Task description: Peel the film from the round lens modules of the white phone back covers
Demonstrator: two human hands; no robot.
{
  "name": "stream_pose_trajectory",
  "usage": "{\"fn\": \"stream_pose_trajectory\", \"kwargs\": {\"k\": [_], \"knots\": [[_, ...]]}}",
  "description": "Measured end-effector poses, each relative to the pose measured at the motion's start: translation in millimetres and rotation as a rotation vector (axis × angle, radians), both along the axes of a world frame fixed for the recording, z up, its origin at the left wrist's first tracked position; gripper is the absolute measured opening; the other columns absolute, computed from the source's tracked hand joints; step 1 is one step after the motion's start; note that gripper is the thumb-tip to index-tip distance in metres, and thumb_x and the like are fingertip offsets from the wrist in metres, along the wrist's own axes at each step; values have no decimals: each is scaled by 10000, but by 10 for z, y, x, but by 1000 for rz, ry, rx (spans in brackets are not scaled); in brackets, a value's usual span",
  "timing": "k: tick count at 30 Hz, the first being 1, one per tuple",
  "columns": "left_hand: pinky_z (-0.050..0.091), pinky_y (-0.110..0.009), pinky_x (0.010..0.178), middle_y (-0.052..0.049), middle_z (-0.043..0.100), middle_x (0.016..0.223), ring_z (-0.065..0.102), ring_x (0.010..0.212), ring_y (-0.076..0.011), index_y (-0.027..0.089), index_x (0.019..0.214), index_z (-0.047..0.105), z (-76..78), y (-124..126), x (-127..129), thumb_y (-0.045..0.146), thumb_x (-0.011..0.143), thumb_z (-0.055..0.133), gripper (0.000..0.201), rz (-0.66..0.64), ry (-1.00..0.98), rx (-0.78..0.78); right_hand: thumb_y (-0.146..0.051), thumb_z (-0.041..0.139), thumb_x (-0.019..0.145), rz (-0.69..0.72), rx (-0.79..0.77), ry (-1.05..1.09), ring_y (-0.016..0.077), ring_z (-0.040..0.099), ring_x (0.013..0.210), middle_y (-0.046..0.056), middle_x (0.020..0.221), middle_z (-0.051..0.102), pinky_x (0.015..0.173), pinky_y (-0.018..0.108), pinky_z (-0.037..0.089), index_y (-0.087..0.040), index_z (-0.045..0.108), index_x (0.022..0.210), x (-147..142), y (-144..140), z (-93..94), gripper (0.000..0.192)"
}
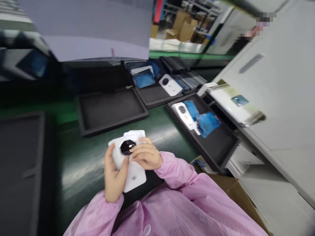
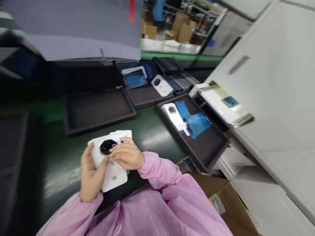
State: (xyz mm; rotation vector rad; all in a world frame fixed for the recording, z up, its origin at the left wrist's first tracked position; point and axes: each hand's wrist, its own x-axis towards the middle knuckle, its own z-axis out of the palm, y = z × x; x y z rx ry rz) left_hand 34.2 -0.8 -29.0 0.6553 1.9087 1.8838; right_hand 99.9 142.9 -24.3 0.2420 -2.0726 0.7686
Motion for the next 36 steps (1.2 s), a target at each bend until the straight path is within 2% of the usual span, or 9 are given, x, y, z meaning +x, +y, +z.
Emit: {"fn": "stream_pose_trajectory", "kwargs": {"k": [1,4,7,10,14,19,28,36], "knots": [[265,-528,1141,-53,410,1427,387,1335,-292,339,1374,354,-4,11,-24,303,856,608,578,40,-34,-6,-154,600,872,50,-3,30,127,712,838,-24,790,729,990,374,472,-233,583,871,-7,-11,3,81],[286,-509,1123,-97,433,1417,405,1326,-289,278,1368,368,0,35,-85,305,843,628,586,57,-99,40,-109,592,864,151,-45,46,123,723,802,-4,822,743,908,325,538,-241,535,1060,-32,-27,33,243],[262,-481,1135,-100,414,1436,372,1350,-276,272,1366,370,20,34,-102,293,852,616,571,55,-92,75,-88,599,853,187,-76,43,132,727,796,9,857,750,859,308,569,-253,460,1229,-44,-33,69,433],[264,-471,1133,-91,425,1427,386,1339,-267,281,1359,375,37,26,-100,282,851,616,562,50,-82,104,-79,610,841,196,-42,45,145,728,799,20,876,751,857,327,572,-250,420,1301,-48,-31,88,525],[271,-471,1126,-86,432,1419,398,1327,-262,291,1357,377,37,24,-106,268,849,622,564,57,-61,128,-53,631,811,203,25,62,163,728,815,32,825,748,862,345,563,-206,477,1257,-58,-13,105,496],[283,-474,1117,-88,436,1407,410,1313,-264,291,1362,373,24,21,-101,268,852,617,566,72,-14,120,-62,615,815,211,48,45,158,712,907,15,863,744,895,347,535,-224,570,1097,-46,11,119,328],[329,-452,1098,-76,455,1389,446,1282,-250,299,1356,383,48,13,-92,265,859,605,546,79,-20,121,-81,605,827,148,104,53,173,716,900,-3,847,740,849,355,554,-236,605,903,-37,18,127,173],[352,-450,1091,-78,459,1389,460,1273,-247,293,1363,379,33,9,-74,250,851,611,563,61,-36,129,-57,623,802,83,118,51,219,700,951,35,824,729,814,386,567,-196,605,901,-63,31,157,172]]}}
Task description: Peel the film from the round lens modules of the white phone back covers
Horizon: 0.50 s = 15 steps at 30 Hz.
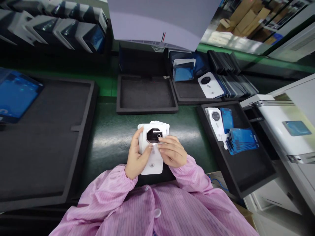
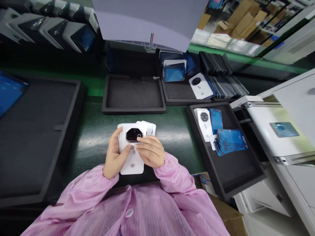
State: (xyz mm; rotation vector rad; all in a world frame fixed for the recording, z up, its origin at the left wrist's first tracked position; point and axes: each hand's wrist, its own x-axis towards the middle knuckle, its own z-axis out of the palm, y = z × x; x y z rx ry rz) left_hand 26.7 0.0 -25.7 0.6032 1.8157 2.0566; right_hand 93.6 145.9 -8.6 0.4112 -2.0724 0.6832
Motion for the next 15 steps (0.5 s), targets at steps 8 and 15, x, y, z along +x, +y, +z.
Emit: {"fn": "stream_pose_trajectory", "kwargs": {"k": [8,15], "knots": [[449,-411,1010,-86,476,1376,519,1217,-250,289,1342,402,27,19,20,266,830,644,567,-18,-56,-7,-208,678,791,-280,-306,-247,311,417,1313,124,1391,460,1042,533,419,-227,438,1354,-6,-33,-87,612],[320,-460,1108,-78,456,1398,435,1297,-260,282,1343,404,16,11,-12,280,867,594,512,19,-78,-10,-211,666,809,-114,-936,-325,209,609,1055,43,1154,587,942,399,503,-317,383,1347,8,223,-56,617]]}}
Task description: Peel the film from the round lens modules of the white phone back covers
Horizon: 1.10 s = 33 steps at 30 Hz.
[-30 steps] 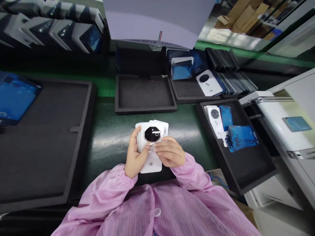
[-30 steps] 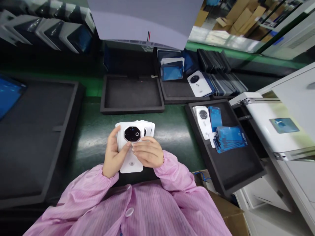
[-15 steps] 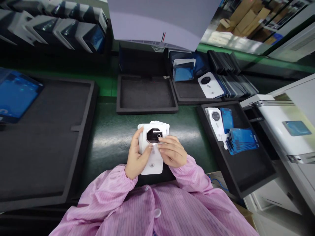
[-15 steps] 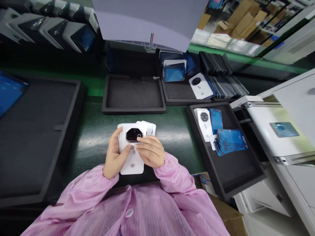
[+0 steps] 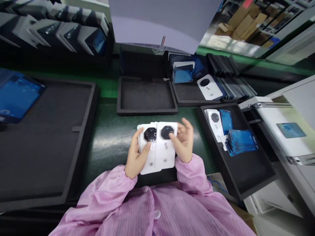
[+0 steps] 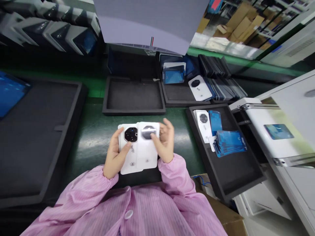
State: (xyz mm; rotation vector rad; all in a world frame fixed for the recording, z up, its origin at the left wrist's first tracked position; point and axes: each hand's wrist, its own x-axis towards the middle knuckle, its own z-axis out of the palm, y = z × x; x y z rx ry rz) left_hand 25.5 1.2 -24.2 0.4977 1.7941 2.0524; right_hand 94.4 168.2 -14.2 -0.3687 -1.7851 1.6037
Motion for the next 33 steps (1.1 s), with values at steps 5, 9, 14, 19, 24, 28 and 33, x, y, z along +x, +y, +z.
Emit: {"fn": "stream_pose_trajectory", "kwargs": {"k": [5,9,14,19,24,28,33], "knots": [[371,-466,1072,-78,463,1394,471,1270,-270,303,1345,384,50,-11,-44,287,854,610,541,73,-148,73,-195,653,805,-273,-59,35,154,619,965,8,1075,591,862,316,523,-311,477,1259,44,318,-38,500],[390,-462,1057,-81,477,1384,492,1252,-268,302,1346,382,61,-9,-52,282,851,608,544,47,-179,73,-234,680,780,-74,64,-210,202,639,874,66,1033,622,764,369,561,-231,568,1196,1,219,-150,431],[415,-447,1034,-95,473,1388,500,1244,-262,271,1348,380,29,-6,-41,273,868,570,516,-13,-107,-28,-227,644,813,-204,605,-329,285,516,1138,115,1177,532,964,516,465,-231,561,1219,-77,-51,-144,414],[444,-398,1007,-105,521,1347,532,1214,-241,226,1356,381,5,-5,-10,207,888,510,486,-83,203,-189,-220,660,822,-129,478,-155,250,530,1146,85,1182,528,1007,480,442,-245,621,1025,-36,-139,-31,208],[487,-321,947,-110,587,1258,579,1158,-203,208,1376,360,-28,-4,24,122,897,470,499,-138,612,-255,-241,718,774,0,217,-188,242,537,1145,77,1176,539,975,442,464,-232,625,923,-22,-132,-56,175],[500,-301,928,-107,591,1255,586,1153,-196,217,1389,345,-30,-7,37,106,897,469,519,-141,688,-263,-230,700,784,48,128,-169,238,545,1131,76,1131,560,1008,451,434,-210,621,798,-22,-120,-50,83],[486,-339,961,-108,585,1276,577,1172,-216,213,1365,375,-22,-18,45,141,899,483,484,-123,584,-289,-191,645,818,-54,425,-142,262,511,1182,73,1130,578,1011,495,417,-221,612,770,9,-175,16,65]]}}
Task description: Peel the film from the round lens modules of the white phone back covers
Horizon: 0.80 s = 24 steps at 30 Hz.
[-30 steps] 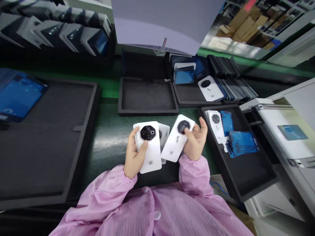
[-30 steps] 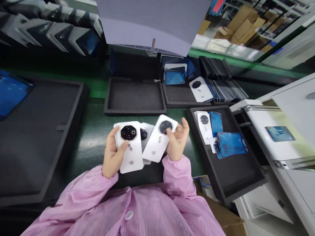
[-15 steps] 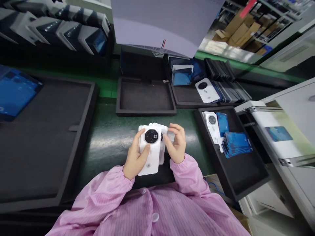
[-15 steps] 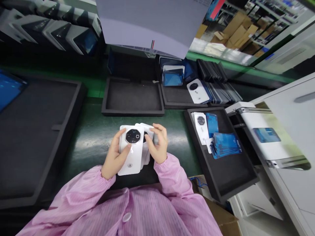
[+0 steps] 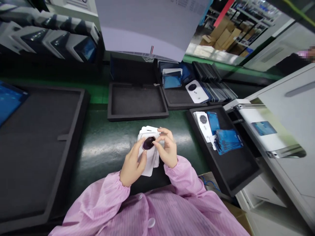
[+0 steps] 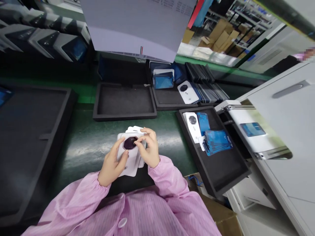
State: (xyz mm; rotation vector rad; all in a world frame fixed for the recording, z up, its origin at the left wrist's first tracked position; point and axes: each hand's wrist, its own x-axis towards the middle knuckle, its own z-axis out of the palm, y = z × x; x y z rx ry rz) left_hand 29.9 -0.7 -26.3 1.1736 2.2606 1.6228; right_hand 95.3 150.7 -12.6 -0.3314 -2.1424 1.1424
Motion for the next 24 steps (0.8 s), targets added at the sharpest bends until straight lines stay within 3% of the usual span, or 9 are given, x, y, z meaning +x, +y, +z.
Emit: {"fn": "stream_pose_trajectory", "kwargs": {"k": [3,5,9,14,24], "knots": [[464,-361,985,-108,547,1321,544,1208,-233,220,1362,388,-7,-6,-2,187,891,522,491,81,-117,24,-144,604,824,94,305,128,262,498,1217,45,1019,654,983,493,436,-243,603,797,12,-45,2,102],[434,-376,1015,-103,518,1346,516,1234,-239,233,1363,390,-15,-7,-11,209,883,544,504,120,-202,72,-124,581,839,239,385,212,226,587,1124,21,907,699,961,457,459,-244,588,838,10,-77,-16,120],[363,-417,1073,-90,479,1374,469,1271,-250,260,1361,388,-34,-2,-35,257,874,572,521,142,-381,180,-104,547,871,374,338,323,154,703,909,-5,824,730,968,400,476,-244,560,966,3,-132,-50,170],[324,-455,1095,-94,462,1381,453,1275,-259,268,1362,372,-50,15,-51,305,873,575,531,106,-516,261,-35,547,830,445,318,351,170,715,898,23,897,747,912,393,532,-262,501,1151,13,-127,-38,396],[350,-415,1075,-89,469,1362,474,1248,-238,266,1346,384,6,14,-61,276,876,569,506,94,-513,299,-45,560,818,430,426,343,186,715,905,14,871,750,889,408,552,-257,549,1059,14,-90,33,321]]}}
